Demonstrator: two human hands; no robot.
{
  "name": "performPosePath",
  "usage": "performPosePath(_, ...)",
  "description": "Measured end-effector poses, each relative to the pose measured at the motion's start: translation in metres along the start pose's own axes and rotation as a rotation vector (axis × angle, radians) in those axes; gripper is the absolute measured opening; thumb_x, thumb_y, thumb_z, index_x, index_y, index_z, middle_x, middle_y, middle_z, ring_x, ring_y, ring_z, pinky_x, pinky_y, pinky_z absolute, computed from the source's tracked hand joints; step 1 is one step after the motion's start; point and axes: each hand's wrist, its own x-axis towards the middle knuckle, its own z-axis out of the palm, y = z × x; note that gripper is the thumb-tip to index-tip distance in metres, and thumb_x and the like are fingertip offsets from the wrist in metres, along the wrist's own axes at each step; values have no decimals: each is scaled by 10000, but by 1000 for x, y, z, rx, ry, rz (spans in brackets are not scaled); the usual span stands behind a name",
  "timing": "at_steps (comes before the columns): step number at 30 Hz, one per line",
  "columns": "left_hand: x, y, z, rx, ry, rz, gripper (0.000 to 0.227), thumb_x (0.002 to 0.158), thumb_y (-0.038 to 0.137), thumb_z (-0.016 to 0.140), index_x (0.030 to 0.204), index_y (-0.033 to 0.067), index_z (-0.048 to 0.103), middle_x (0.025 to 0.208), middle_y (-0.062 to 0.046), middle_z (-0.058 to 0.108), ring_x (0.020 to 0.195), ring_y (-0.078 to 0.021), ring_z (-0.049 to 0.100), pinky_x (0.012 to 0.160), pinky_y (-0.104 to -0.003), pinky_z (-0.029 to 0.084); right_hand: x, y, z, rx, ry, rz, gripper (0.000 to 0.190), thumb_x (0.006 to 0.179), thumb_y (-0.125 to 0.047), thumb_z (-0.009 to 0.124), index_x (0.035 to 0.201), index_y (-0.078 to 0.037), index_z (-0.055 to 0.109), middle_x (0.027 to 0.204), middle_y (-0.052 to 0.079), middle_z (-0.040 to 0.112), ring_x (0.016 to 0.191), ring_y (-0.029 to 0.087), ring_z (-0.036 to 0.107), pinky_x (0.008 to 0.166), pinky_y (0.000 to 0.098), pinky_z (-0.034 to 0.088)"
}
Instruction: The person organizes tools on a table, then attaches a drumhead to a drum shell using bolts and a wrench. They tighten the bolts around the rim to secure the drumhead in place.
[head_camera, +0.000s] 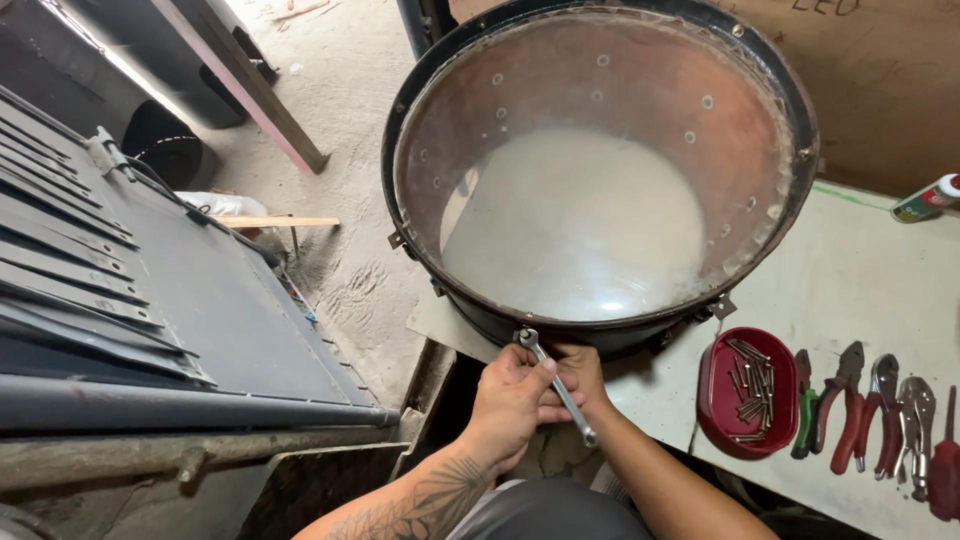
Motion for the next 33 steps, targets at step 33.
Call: performPosePath(33, 7, 17, -34, 140, -142, -53, 223, 1015, 124, 608, 1120, 1, 455, 860, -289, 713, 662, -362, 737, 571, -408, 637, -15, -29, 21, -213, 188, 22, 617, 906, -226, 788, 472, -184, 351, 480, -99, 321, 489, 32, 288, 403, 289, 173)
